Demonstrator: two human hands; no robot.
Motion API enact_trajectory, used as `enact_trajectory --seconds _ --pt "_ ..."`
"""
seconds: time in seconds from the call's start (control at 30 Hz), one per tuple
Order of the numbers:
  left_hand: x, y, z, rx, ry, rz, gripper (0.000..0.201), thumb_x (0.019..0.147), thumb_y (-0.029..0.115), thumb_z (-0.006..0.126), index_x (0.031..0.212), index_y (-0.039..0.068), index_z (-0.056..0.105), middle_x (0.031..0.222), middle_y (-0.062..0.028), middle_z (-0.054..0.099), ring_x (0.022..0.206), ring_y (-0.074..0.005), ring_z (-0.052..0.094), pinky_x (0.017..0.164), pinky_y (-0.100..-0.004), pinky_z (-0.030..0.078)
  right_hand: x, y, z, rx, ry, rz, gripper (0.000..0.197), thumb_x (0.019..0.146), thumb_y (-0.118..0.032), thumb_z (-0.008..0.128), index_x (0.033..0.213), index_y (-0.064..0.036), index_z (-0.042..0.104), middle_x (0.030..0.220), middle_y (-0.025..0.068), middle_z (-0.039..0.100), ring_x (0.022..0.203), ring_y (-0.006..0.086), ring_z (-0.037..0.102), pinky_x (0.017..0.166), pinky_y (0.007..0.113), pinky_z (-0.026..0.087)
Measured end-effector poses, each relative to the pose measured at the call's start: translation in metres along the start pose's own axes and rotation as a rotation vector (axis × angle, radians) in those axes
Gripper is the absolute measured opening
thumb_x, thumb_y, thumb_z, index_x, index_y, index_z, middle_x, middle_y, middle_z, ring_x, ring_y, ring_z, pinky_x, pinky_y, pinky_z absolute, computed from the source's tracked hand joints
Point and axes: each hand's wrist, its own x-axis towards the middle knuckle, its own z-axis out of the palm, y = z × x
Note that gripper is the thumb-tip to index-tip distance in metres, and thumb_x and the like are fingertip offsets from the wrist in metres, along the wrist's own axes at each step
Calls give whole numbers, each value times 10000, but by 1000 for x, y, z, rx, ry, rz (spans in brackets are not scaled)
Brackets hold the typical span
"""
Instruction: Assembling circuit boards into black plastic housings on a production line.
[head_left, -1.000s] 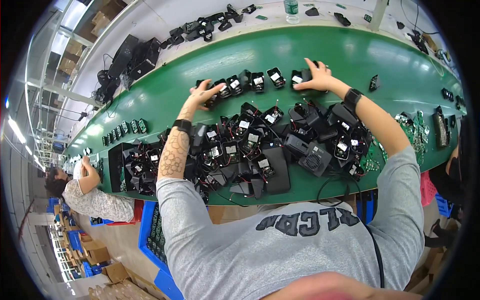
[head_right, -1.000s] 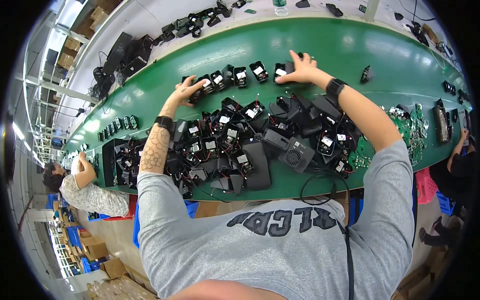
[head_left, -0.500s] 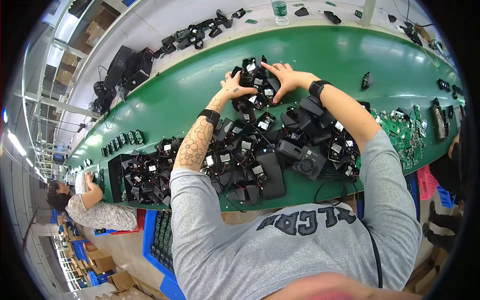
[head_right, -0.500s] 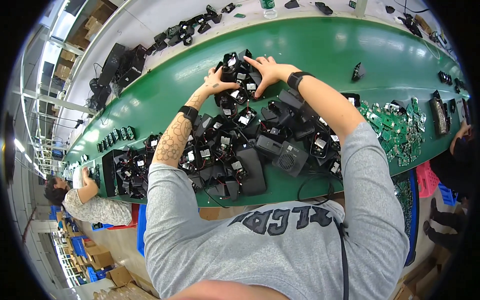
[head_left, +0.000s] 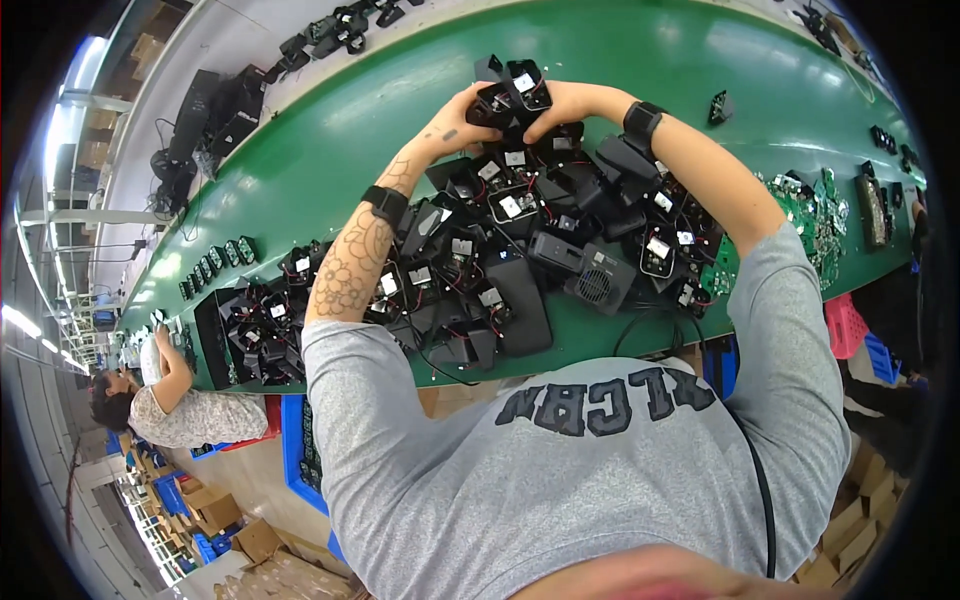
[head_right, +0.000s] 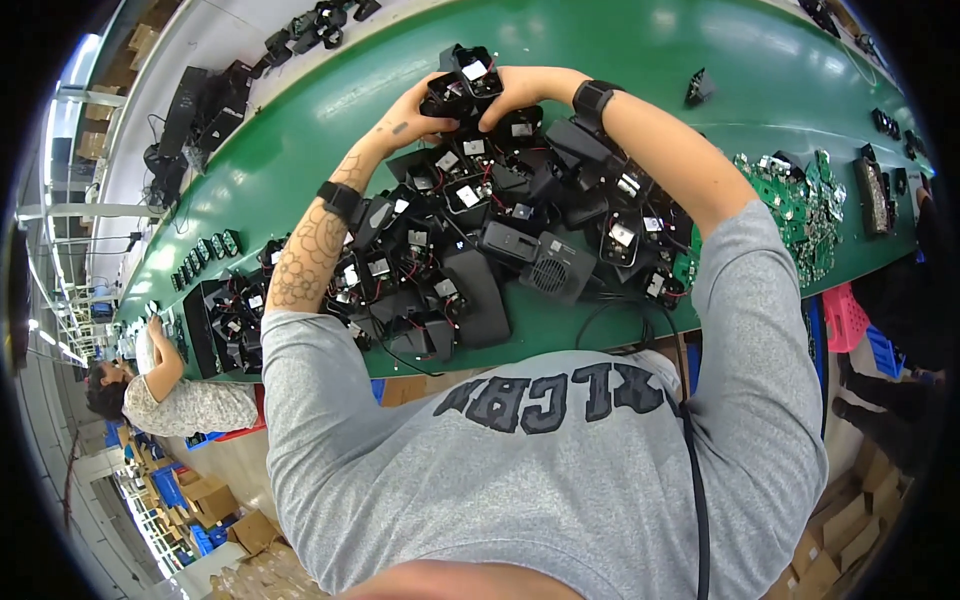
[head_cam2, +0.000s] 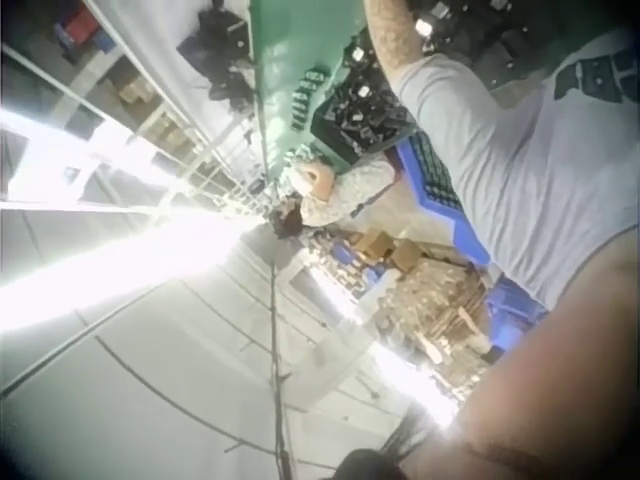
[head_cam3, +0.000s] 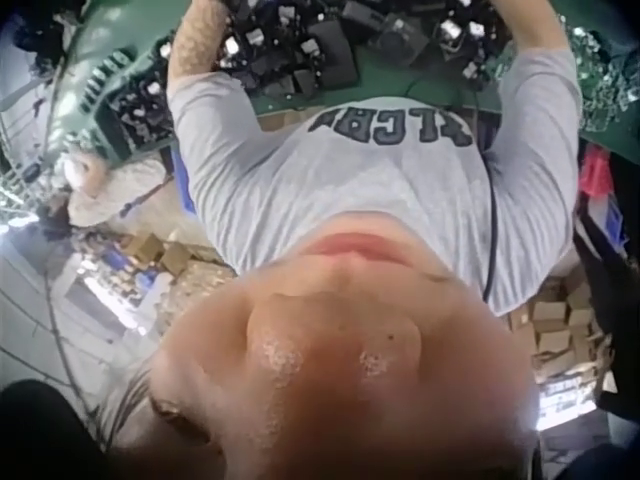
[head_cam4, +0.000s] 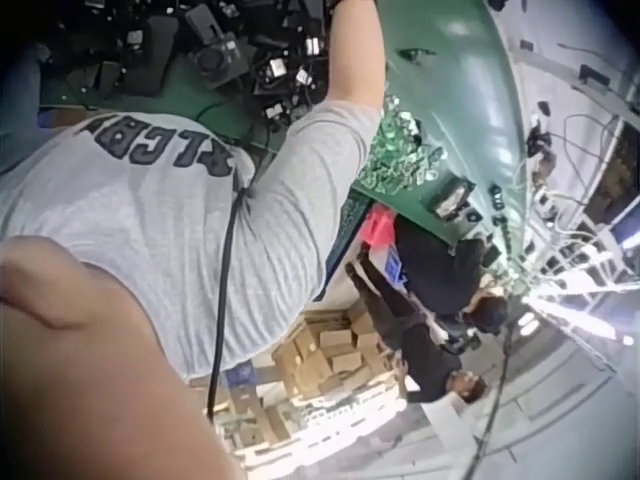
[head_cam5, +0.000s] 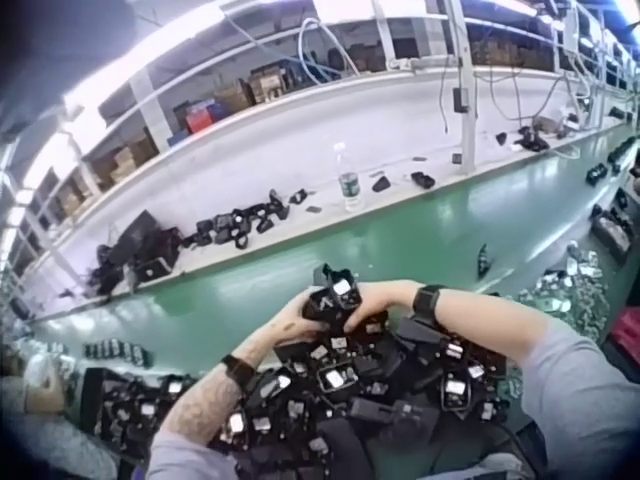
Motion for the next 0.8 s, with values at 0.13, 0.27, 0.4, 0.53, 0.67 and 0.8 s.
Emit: enact_trajectory --seconds 0.13,0.27,0.4,0.53,0.67,0.8 --pt "-24 -1 4 396 92 233 713 686 29 752 1330 90 452 1276 -167 481 1223 -327 469 1021 -374 395 -23 -22 3 -82 -77 -10 621 644 -291 835 1151 -30 589 1045 109 665 979 218 616 894 326 465" --pt "-51 29 19 420 71 361 675 689 -51 676 1314 117 485 1261 -173 496 1203 -365 478 1017 -394 406 -54 -32 8 -171 -58 -326 723 636 -191 778 1284 -46 492 1110 103 554 1035 259 551 897 353 439" --pt "-79 39 33 462 13 318 819 643 -143 513 1368 233 455 1239 -204 492 1157 -419 475 987 -426 436 -84 -40 14 -178 -136 -357 782 614 -91 668 1363 -67 445 1142 125 485 1132 312 433 927 398 414" --pt "-108 50 54 672 82 407 939 613 -140 531 1428 303 385 1221 -211 492 1178 -420 441 990 -460 435 -114 -39 26 -240 -32 -487 761 613 -59 644 1344 -45 434 1167 169 466 1149 352 425 973 411 404" --pt "-127 50 63 687 61 420 862 639 -95 560 1391 314 462 1389 -208 363 1230 -413 402 979 -448 465 -141 -51 36 -351 -27 -571 709 644 3 603 1332 -50 442 1241 204 465 1179 379 453 990 436 399" --pt "-146 53 66 798 16 476 839 624 -69 598 1359 324 507 1397 -215 358 1190 -398 456 925 -422 501 -162 -51 37 -273 -83 -603 734 609 58 533 1328 -76 475 1199 179 519 1207 377 457 1057 483 348"
